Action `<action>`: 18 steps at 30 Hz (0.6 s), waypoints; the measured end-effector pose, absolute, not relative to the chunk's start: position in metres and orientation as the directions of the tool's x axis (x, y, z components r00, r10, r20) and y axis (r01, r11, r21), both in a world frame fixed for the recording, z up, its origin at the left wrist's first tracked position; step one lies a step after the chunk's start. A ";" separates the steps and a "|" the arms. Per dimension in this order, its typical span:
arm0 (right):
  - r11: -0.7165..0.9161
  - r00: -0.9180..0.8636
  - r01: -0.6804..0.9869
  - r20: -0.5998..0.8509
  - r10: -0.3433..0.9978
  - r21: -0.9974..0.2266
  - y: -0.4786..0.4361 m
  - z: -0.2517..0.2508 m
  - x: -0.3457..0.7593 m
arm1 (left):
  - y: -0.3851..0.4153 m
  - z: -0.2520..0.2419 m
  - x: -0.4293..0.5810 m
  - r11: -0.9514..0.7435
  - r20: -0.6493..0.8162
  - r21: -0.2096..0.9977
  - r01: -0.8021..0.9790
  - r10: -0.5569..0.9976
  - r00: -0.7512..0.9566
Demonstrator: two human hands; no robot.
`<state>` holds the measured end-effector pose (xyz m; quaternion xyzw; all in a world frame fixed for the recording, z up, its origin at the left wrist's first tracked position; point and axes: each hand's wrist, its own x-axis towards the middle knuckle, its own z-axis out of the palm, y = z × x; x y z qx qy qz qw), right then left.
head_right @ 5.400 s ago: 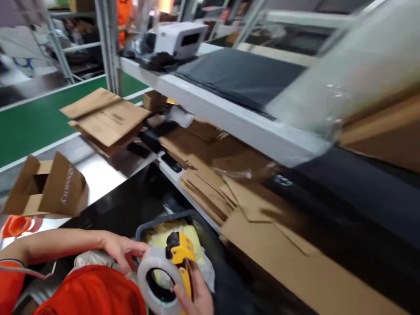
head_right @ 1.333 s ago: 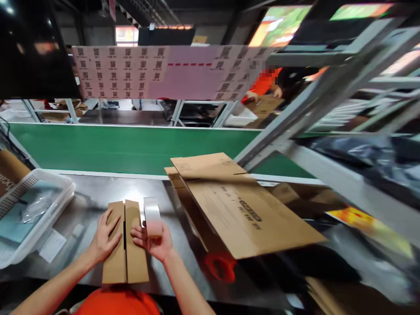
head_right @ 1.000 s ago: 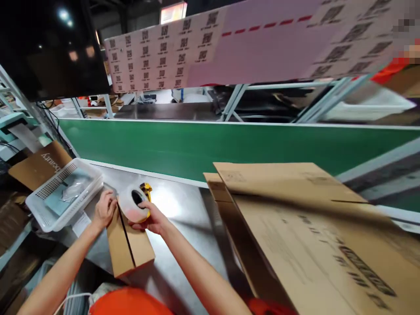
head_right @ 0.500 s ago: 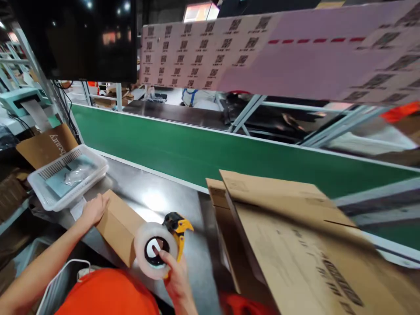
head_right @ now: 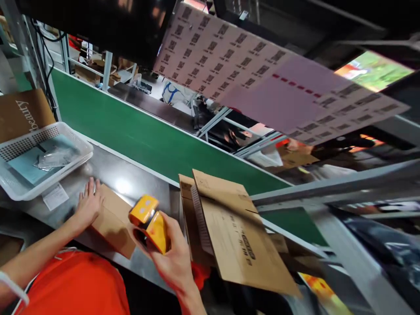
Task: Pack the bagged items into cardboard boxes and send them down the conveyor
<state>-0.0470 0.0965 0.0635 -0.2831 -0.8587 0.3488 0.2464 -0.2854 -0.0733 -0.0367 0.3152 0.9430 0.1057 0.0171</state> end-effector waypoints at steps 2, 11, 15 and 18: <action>0.793 -0.874 0.181 0.275 0.401 -0.582 0.092 0.070 -0.062 | -0.072 -0.041 -0.284 0.740 0.019 0.269 0.617 0.636 -0.772; 0.916 -0.967 -0.071 0.253 0.034 -0.396 0.107 0.052 -0.081 | -0.084 -0.026 -0.291 0.406 0.088 0.853 0.328 0.508 -0.857; 0.915 -0.966 -0.074 0.258 0.033 -0.396 0.110 0.055 -0.076 | -0.090 0.000 -0.280 0.070 -0.300 0.944 -0.322 0.586 -0.753; 0.916 -0.974 -0.067 0.225 0.026 -0.395 0.107 0.056 -0.079 | -0.084 0.015 -0.273 0.091 -0.555 0.642 -0.762 0.740 -0.379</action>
